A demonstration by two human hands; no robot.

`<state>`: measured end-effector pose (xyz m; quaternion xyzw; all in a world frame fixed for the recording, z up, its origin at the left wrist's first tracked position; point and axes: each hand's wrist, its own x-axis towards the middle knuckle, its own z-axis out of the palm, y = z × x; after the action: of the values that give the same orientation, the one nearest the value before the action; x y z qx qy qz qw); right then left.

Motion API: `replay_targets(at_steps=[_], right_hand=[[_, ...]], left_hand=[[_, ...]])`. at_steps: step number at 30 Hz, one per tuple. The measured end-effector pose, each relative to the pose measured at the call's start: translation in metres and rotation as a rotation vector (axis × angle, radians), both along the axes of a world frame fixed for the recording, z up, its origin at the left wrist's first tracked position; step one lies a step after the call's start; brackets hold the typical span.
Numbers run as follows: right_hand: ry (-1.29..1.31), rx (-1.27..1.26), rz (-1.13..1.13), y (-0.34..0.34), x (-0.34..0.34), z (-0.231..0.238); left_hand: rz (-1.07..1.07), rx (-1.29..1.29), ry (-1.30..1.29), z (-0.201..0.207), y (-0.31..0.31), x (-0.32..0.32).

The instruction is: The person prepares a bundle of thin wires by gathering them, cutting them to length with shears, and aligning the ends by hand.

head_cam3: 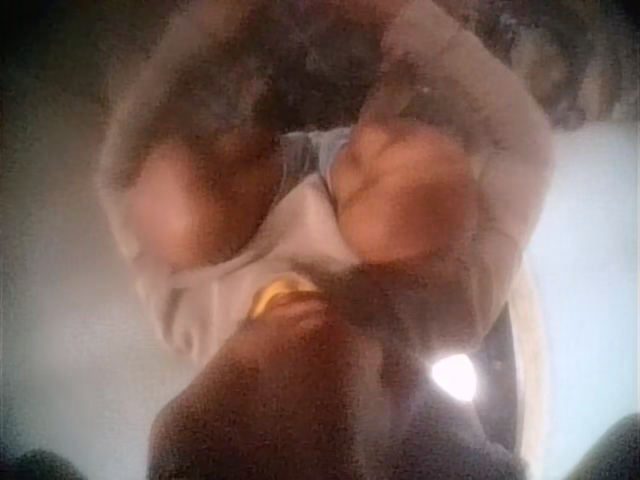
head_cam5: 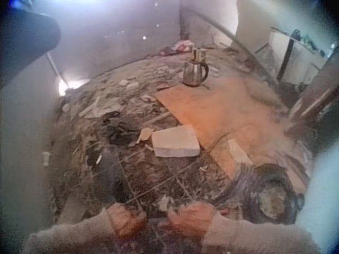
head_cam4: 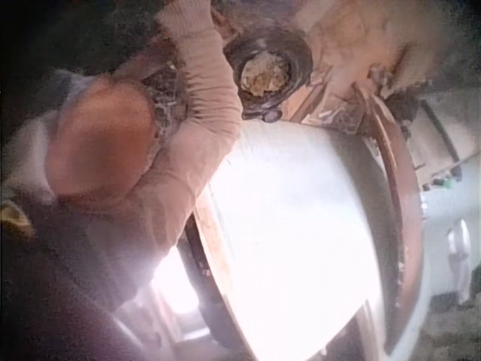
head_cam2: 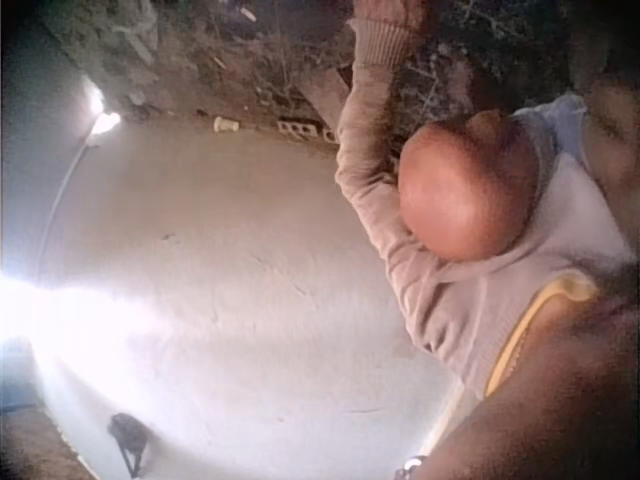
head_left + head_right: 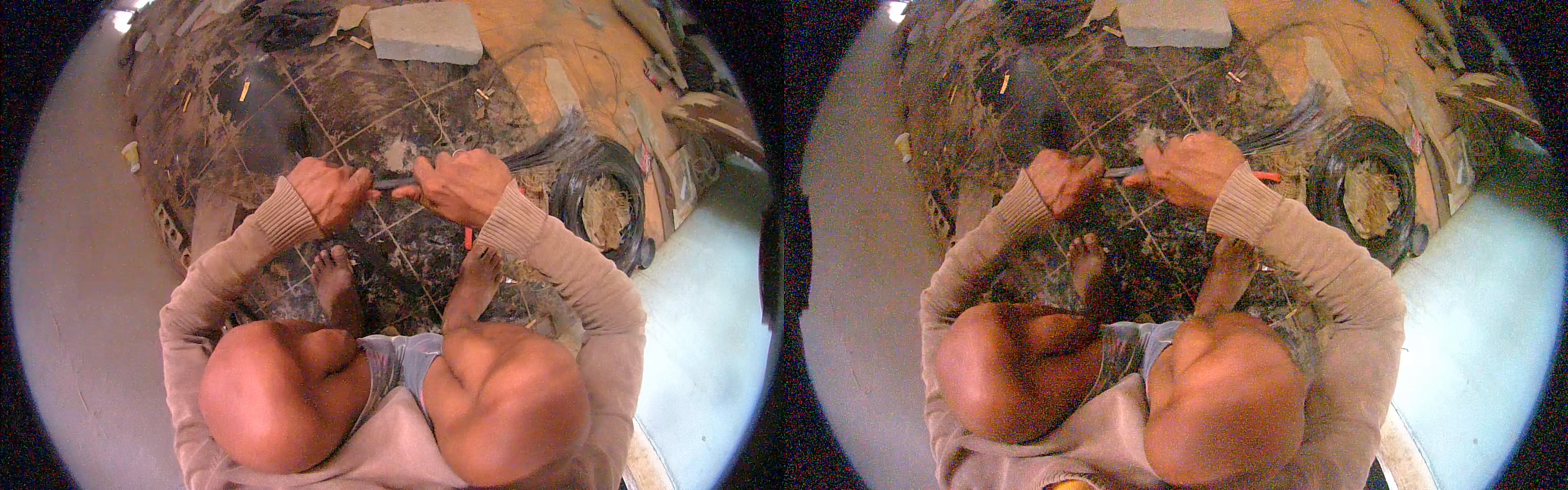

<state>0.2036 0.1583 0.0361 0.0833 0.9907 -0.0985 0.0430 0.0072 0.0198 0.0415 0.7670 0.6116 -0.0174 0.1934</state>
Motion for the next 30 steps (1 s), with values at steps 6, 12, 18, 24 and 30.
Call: replay_targets(at_steps=[6, 12, 18, 24, 30], right_hand=[[0.056, 0.030, -0.226, -0.005, 0.000, -0.024], [0.019, 0.028, -0.470, -0.012, -0.011, -0.021], [-0.088, -0.221, -0.313, 0.014, 0.015, -0.024], [-0.043, -0.413, -0.492, 0.010, 0.030, -0.018], [0.080, -0.489, -0.491, -0.008, 0.026, -0.016]], left_hand=[[0.214, 0.012, 0.131, -0.035, 0.004, 0.011], [0.360, 0.087, 0.109, -0.046, 0.015, 0.017], [0.102, 0.540, -0.042, -0.014, 0.009, -0.008], [0.799, 0.895, -0.385, -0.008, -0.028, 0.001], [1.193, 0.416, -0.965, 0.001, -0.017, 0.038]])
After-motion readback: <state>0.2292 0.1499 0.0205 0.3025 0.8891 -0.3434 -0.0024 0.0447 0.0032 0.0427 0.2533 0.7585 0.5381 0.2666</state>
